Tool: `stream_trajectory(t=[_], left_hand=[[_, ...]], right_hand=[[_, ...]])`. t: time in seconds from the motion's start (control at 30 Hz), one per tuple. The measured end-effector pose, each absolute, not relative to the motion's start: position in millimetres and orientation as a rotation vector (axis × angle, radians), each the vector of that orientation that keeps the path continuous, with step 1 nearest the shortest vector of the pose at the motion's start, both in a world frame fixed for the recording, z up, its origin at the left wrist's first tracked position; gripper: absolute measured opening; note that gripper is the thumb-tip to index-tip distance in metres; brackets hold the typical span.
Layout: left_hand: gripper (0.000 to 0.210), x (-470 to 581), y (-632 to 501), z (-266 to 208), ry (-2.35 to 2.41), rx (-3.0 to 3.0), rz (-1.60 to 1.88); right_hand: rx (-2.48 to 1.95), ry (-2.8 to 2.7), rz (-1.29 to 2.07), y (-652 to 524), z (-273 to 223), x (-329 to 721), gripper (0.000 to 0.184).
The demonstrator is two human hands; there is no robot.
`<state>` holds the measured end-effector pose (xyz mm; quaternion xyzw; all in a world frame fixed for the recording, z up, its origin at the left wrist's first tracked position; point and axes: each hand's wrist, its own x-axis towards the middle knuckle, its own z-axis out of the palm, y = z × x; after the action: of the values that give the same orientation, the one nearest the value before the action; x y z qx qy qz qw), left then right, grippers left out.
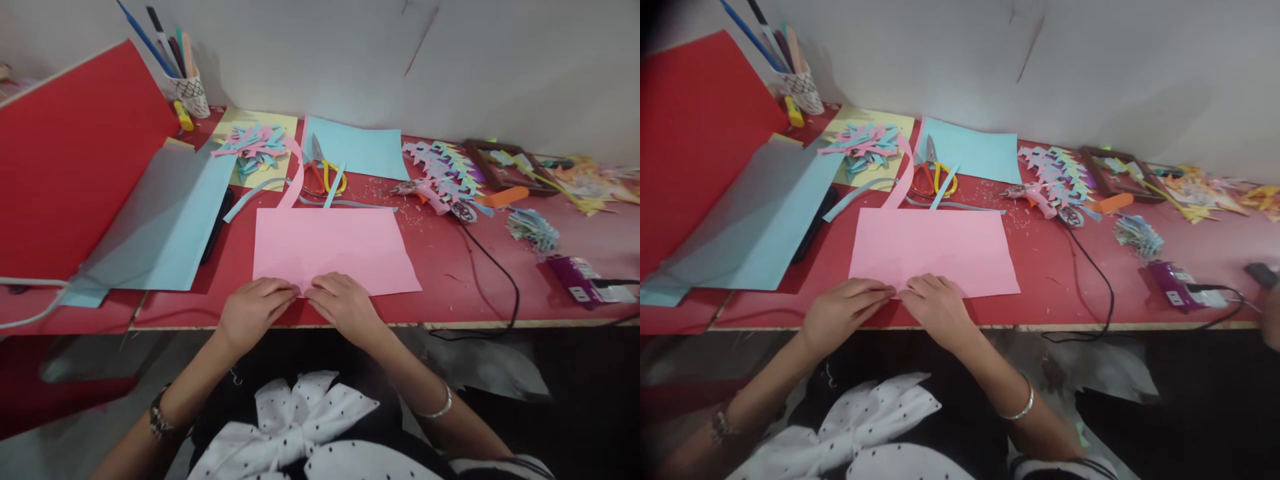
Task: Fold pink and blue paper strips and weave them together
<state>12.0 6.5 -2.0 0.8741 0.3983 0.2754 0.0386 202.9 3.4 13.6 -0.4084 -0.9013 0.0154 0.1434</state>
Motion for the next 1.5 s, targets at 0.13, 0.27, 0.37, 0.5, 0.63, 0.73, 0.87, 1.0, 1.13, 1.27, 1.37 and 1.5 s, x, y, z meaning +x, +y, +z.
stream_trajectory(t=[0.13,0.27,0.37,0.5,0.63,0.73,0.87,1.0,1.13,1.27,1.37,1.5], left_hand=[[0.033,11,5,0,1.252,2.593,0.925],[0.032,8,4,1,1.379,2.488,0.939],[0.03,9,2,1,1.474,2.445,0.911],[0.027,11,2,2,1.527,2.448,0.899],[0.025,11,3,3,1.513,2.442,0.855],[0.026,11,4,3,1.547,2.42,0.828],[0.025,9,5,2,1.557,2.39,0.794],[0.026,8,7,2,1.549,2.36,0.722],[0.029,8,9,3,1.531,2.337,0.677],[0.028,6,9,3,1.549,2.337,0.659],[0.027,3,9,3,1.645,2.368,0.655],[0.026,-4,8,2,1.719,2.325,0.653]], right_hand=[[-1.205,-2.573,0.084,4,13,200,0.018],[-1.211,-2.64,0.09,11,15,199,0.022],[-1.16,-2.731,0.052,18,14,198,0.02],[-1.09,-2.764,-0.044,26,11,199,0.024],[-1.067,-2.73,-0.08,30,11,200,0.025],[-1.101,-2.714,-0.042,29,12,200,0.026],[-1.144,-2.711,0.0,29,13,200,0.028],[-1.137,-2.711,-0.001,31,14,200,0.028],[-1.123,-2.725,0.013,33,13,200,0.028],[-1.126,-2.723,0.003,33,12,200,0.029],[-1.123,-2.721,-0.007,33,12,200,0.029],[-1.121,-2.709,-0.018,33,12,200,0.027]])
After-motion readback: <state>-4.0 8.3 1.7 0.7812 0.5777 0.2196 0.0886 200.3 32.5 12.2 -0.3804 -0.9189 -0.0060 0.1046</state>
